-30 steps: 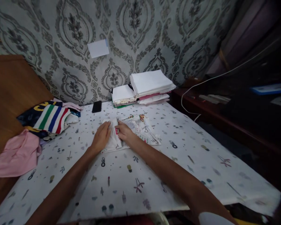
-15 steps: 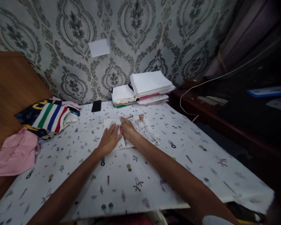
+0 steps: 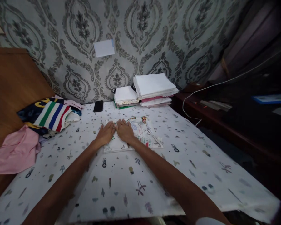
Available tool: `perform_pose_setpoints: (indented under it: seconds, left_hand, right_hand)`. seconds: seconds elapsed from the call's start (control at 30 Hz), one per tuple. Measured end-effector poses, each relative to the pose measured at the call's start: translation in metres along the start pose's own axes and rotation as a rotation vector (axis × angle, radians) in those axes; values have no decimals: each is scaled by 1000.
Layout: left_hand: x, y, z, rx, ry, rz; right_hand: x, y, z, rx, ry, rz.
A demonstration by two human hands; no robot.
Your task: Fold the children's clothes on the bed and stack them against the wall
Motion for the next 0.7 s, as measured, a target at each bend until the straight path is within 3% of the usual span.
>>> perform_pose_setpoints:
  seconds: [0.13, 0.27, 0.37, 0.53, 0.63, 0.7]
  left_hand:
    - [21, 29, -5, 40, 34, -56]
    - [26, 42, -8, 41, 58, -105]
    - [21, 24, -2, -20, 24, -110]
    - [7, -34, 19, -136, -156, -9]
    - [9, -48, 13, -263, -409, -31]
    - [16, -46, 2, -337, -643, -152]
  right_hand:
    - [-2, -2, 2, 15, -63, -10]
    - [-1, -2, 2, 18, -67, -13]
    - [-2, -1, 4, 0, -12, -14]
    - [-6, 1, 10, -52, 142, -19]
    - [-8, 4, 9, -78, 220, 4]
    - [-13, 6, 5, -119, 402, 60]
Point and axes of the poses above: each hand's wrist, its own y-axis towards the middle knuckle, its own z-axis out of the palm, x = y × z, the point moved 4 cm from there along y, towards the middle knuckle, and after that the axes turned 9 degrees about -y, right-handed, at the moved point
